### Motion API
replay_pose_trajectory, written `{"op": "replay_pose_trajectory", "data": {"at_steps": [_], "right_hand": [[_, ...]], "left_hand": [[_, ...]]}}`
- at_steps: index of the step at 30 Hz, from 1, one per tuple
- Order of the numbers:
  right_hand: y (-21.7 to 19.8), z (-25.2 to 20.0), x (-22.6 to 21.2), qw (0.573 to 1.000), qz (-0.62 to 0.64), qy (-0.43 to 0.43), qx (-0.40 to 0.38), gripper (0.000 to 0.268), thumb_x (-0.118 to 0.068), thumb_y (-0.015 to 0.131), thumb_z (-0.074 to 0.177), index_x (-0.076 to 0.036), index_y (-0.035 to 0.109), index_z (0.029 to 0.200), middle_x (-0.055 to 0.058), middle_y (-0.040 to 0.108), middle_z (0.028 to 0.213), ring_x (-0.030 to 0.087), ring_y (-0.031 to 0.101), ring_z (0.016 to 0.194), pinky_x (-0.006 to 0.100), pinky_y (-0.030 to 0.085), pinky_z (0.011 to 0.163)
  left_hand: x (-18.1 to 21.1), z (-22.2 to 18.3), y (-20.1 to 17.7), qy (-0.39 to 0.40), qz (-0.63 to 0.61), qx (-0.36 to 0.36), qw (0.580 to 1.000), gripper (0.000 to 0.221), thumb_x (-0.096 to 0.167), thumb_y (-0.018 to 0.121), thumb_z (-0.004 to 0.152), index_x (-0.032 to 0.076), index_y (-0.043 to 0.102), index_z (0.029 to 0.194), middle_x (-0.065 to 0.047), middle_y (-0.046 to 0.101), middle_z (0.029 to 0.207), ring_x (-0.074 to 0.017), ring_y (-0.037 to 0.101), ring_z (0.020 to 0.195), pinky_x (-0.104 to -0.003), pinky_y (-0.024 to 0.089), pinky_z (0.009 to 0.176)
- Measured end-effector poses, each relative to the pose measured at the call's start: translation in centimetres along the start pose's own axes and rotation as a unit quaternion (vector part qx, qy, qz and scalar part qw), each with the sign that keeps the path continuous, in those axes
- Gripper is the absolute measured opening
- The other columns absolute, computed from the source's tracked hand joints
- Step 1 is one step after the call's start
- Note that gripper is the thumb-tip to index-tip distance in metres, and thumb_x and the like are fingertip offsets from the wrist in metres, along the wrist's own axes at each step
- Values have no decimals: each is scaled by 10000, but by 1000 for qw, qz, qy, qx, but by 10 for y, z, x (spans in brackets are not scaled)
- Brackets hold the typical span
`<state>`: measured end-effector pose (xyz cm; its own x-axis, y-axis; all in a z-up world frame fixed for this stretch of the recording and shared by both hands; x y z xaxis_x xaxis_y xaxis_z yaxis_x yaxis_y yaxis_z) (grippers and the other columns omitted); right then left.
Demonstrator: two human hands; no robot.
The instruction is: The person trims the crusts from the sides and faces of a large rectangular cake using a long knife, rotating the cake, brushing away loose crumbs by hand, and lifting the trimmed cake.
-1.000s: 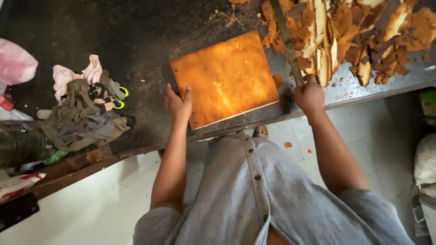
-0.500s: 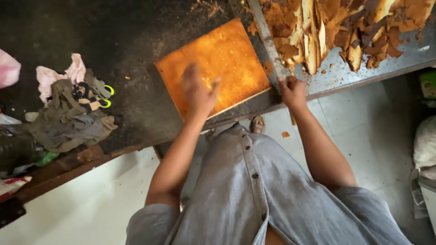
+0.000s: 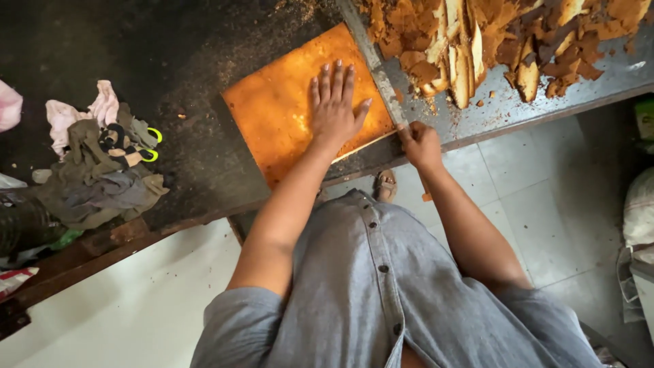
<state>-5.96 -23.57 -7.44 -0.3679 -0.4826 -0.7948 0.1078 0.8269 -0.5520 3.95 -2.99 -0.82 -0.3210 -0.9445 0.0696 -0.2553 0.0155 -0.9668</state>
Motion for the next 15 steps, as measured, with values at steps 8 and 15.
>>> {"op": "replay_pose_trajectory", "data": {"at_steps": [8, 15], "right_hand": [[-5, 0, -1, 1000, 1, -12, 5, 440, -333, 696, 1008, 9, 613, 745, 98, 602, 584, 172, 559, 510, 369, 433, 494], [-3, 0, 5, 1000, 15, -2, -7, 423, -315, 694, 1005, 2, 608, 739, 85, 595, 578, 157, 532, 505, 373, 414, 482]], "left_hand": [[1, -5, -10, 4, -17, -22, 1000, 809, 662, 134, 1041, 158, 43, 1668, -106, -27, 1735, -340, -61, 1582, -533, -36, 1272], [1, -7, -13, 6, -14, -30, 999, 803, 656, 108, 1050, 152, 8, 1666, -106, -56, 1735, -333, -79, 1582, -529, -43, 1274]]}}
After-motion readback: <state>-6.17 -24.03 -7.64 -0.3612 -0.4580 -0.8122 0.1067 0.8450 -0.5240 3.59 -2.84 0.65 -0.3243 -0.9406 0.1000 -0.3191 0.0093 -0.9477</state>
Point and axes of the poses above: each hand's wrist, its own z-axis towards the middle knuckle, its own y-axis out of the palm, x = y × z, the point moved 6 cm from there along z, towards the middle knuckle
